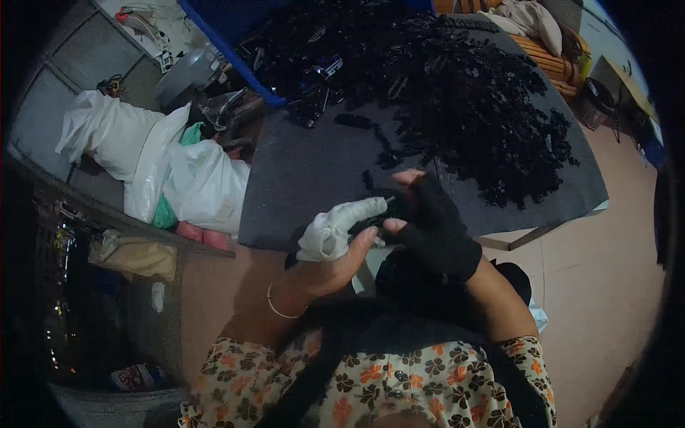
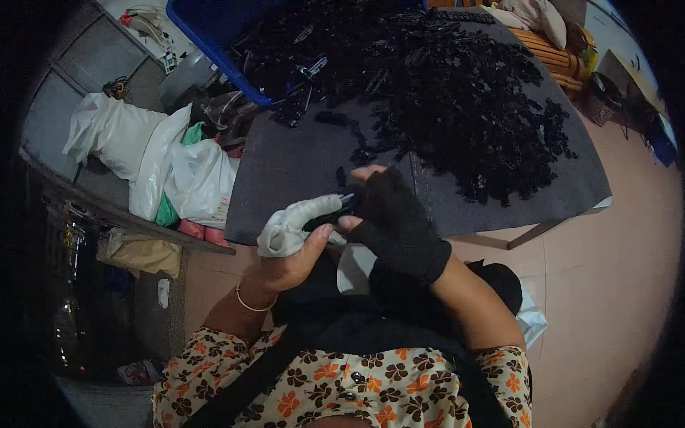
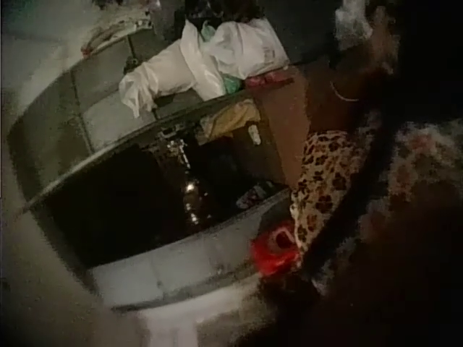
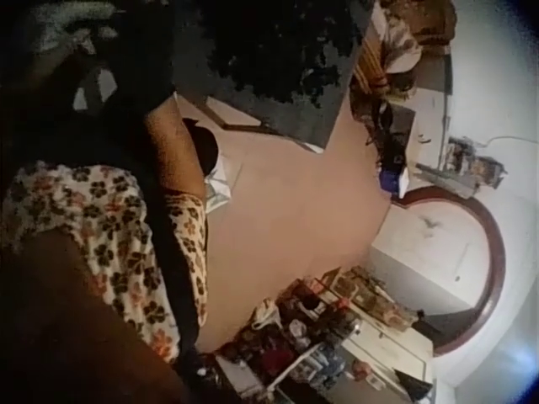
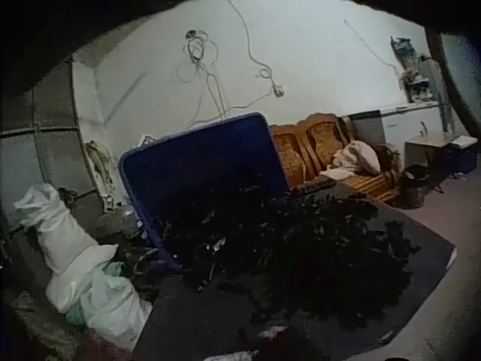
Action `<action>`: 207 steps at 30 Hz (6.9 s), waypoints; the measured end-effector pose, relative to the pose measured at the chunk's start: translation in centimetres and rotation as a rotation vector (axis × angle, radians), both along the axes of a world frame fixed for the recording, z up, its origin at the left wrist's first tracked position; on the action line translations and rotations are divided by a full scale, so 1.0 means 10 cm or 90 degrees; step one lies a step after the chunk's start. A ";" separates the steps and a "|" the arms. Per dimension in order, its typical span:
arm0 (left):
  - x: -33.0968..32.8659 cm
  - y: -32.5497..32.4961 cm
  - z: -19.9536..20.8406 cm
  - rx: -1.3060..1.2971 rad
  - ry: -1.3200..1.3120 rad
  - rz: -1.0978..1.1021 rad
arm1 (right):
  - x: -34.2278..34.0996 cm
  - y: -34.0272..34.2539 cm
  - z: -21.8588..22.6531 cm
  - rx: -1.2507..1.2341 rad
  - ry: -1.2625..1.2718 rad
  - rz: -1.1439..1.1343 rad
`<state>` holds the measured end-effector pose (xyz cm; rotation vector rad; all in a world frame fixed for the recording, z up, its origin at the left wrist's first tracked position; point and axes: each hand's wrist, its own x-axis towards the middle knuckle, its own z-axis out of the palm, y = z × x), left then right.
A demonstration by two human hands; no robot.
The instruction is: Assembling small black plastic components by hand on a workbench.
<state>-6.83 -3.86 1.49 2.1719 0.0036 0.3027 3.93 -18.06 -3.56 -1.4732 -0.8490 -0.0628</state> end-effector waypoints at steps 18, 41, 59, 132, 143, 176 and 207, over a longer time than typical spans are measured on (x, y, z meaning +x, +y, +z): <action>1.14 1.11 -0.13 0.524 -0.115 0.059 | 0.39 0.01 0.01 -0.356 -0.229 -0.068; 0.56 0.72 -0.35 -0.089 0.058 0.121 | 0.42 -0.05 0.06 -0.432 -0.464 -0.125; 0.41 0.10 0.13 -0.083 0.106 -0.029 | 0.24 -0.14 0.09 -0.053 -0.283 0.008; 1.56 1.44 -0.44 0.576 0.048 0.366 | 0.54 0.45 0.09 -0.475 -0.482 -0.015; 0.78 1.08 -0.31 0.385 0.057 0.341 | 0.65 0.13 -0.35 -0.368 -0.354 -0.053; -0.65 0.27 0.04 -0.099 -0.088 0.075 | -0.29 0.04 0.28 -0.207 -0.526 0.041; -0.49 -0.07 0.08 -0.274 0.038 0.018 | -0.45 -0.32 0.27 -0.141 -0.562 -0.035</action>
